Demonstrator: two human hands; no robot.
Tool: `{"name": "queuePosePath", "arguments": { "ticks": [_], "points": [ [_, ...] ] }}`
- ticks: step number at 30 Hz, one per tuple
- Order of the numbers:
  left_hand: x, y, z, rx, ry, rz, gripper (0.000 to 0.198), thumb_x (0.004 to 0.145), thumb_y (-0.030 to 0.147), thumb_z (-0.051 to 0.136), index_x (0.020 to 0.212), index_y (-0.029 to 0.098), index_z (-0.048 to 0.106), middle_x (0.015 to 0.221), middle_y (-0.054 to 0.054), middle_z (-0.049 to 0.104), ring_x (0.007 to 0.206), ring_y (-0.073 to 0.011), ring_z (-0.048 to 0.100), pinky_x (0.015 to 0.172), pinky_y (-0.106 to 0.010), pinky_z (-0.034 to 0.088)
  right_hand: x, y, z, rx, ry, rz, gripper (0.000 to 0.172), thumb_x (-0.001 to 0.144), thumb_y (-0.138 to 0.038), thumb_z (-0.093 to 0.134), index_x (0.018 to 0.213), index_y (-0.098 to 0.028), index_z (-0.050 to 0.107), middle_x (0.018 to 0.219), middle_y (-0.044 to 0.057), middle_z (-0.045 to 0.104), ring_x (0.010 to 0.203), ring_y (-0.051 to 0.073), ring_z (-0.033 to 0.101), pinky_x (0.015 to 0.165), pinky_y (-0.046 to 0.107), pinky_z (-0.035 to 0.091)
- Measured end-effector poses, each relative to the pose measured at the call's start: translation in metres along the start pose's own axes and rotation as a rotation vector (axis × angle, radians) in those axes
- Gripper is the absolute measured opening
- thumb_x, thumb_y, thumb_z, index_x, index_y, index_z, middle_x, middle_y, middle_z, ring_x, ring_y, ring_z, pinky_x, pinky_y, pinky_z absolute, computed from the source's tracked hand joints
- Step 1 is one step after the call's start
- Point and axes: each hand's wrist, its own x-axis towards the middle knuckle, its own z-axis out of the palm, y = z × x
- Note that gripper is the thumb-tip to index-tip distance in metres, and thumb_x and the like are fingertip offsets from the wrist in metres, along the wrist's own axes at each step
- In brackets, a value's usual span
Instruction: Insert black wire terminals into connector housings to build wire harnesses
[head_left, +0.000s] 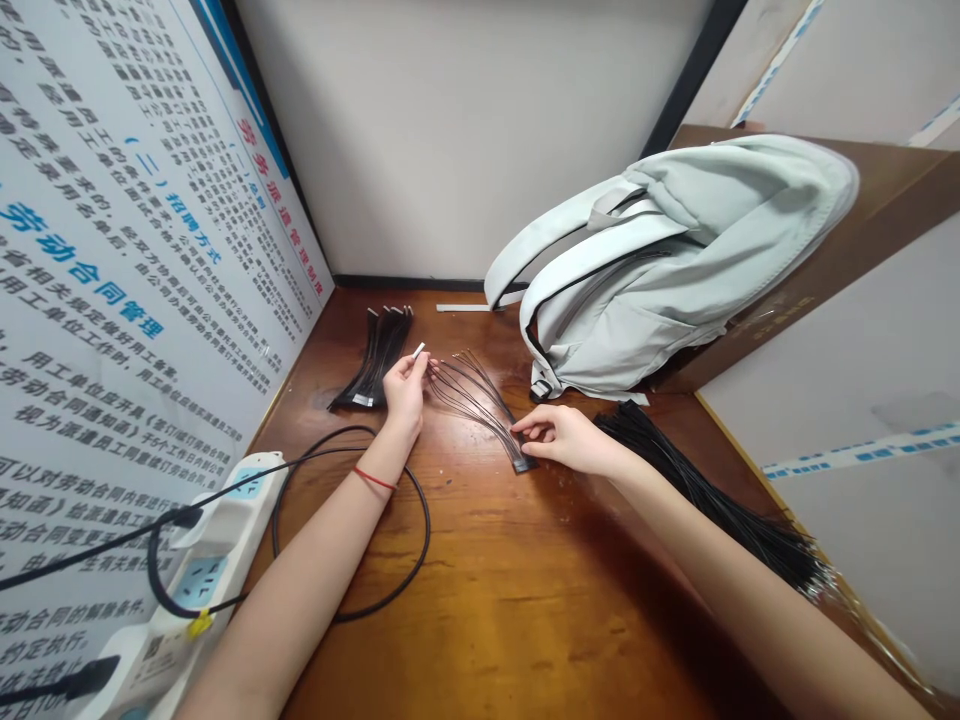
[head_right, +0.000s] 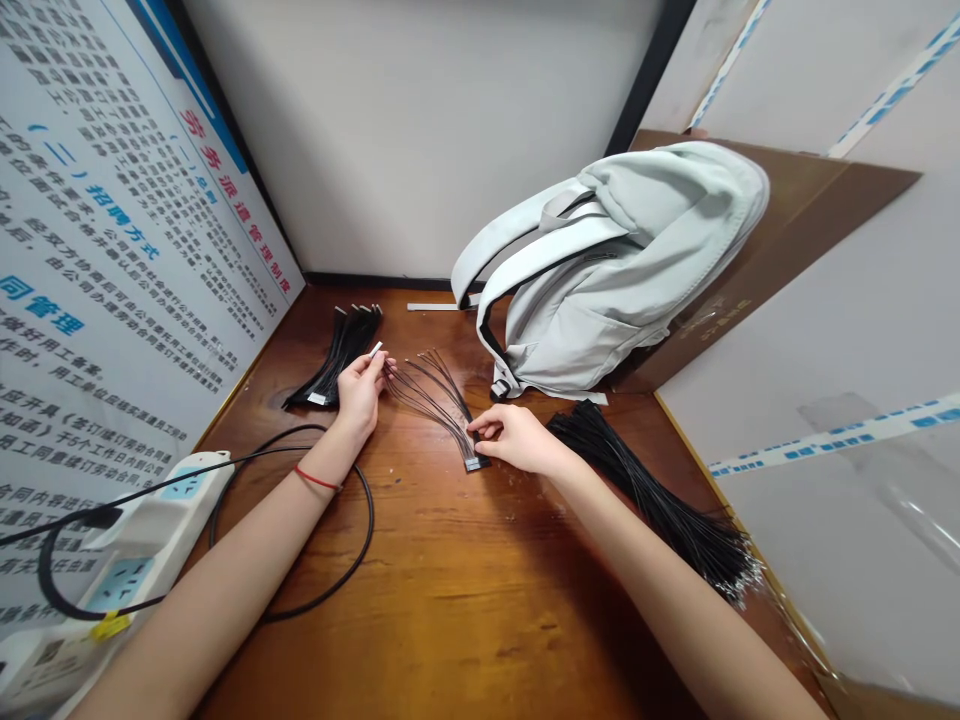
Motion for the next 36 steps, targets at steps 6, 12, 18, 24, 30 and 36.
{"name": "queuePosePath", "arguments": {
  "ticks": [6, 12, 18, 24, 30, 36],
  "points": [
    [0.000, -0.001, 0.000, 0.020, -0.018, -0.003, 0.023, 0.063, 0.030, 0.072, 0.067, 0.013, 0.059, 0.063, -0.001, 0.063, 0.057, -0.0078, 0.057, 0.055, -0.020, 0.043, 0.000, -0.004, 0.006, -0.046, 0.055, 0.028, 0.026, 0.061, -0.009, 0.060, 0.083, -0.015, 0.070, 0.070, 0.001, 0.063, 0.061, 0.010, 0.056, 0.059, 0.020, 0.044],
    [0.000, -0.001, 0.000, 0.019, -0.034, -0.002, 0.021, 0.063, 0.029, 0.072, 0.067, 0.013, 0.059, 0.063, -0.001, 0.062, 0.057, -0.0078, 0.057, 0.055, -0.020, 0.043, 0.004, -0.015, 0.016, -0.172, 0.155, 0.066, 0.016, 0.066, -0.008, 0.052, 0.073, -0.017, 0.063, 0.058, -0.003, 0.056, 0.053, 0.009, 0.050, 0.054, 0.020, 0.038],
    [-0.001, 0.000, 0.001, 0.042, -0.042, -0.013, 0.022, 0.063, 0.030, 0.072, 0.067, 0.013, 0.059, 0.062, -0.001, 0.061, 0.057, -0.0081, 0.057, 0.056, -0.020, 0.042, 0.031, -0.026, 0.016, -0.343, 0.151, 0.043, 0.011, 0.075, -0.012, 0.054, 0.071, -0.018, 0.063, 0.061, 0.000, 0.062, 0.055, 0.011, 0.054, 0.055, 0.021, 0.036],
    [0.000, 0.000, 0.001, 0.039, -0.032, -0.021, 0.018, 0.064, 0.027, 0.071, 0.067, 0.013, 0.061, 0.059, 0.000, 0.060, 0.054, -0.0077, 0.055, 0.055, -0.020, 0.042, 0.080, -0.034, 0.025, -0.285, 0.149, -0.078, 0.010, 0.076, -0.015, 0.058, 0.073, -0.016, 0.067, 0.067, 0.004, 0.067, 0.060, 0.013, 0.058, 0.058, 0.022, 0.040],
    [0.002, 0.000, 0.001, 0.023, -0.024, -0.036, 0.017, 0.063, 0.027, 0.071, 0.066, 0.013, 0.062, 0.058, 0.000, 0.061, 0.054, -0.0084, 0.056, 0.057, -0.021, 0.043, 0.118, -0.050, 0.037, -0.292, 0.116, -0.158, 0.009, 0.077, -0.020, 0.062, 0.073, -0.016, 0.068, 0.073, 0.006, 0.069, 0.067, 0.016, 0.060, 0.061, 0.024, 0.041],
    [0.002, -0.001, 0.001, 0.024, -0.035, -0.030, 0.024, 0.058, 0.033, 0.074, 0.066, 0.013, 0.064, 0.058, 0.000, 0.062, 0.053, -0.0090, 0.056, 0.056, -0.022, 0.044, 0.131, -0.064, 0.044, -0.386, 0.005, -0.160, 0.017, 0.081, -0.008, 0.049, 0.076, -0.013, 0.064, 0.080, 0.012, 0.069, 0.074, 0.019, 0.062, 0.064, 0.025, 0.040]
  ]
}}
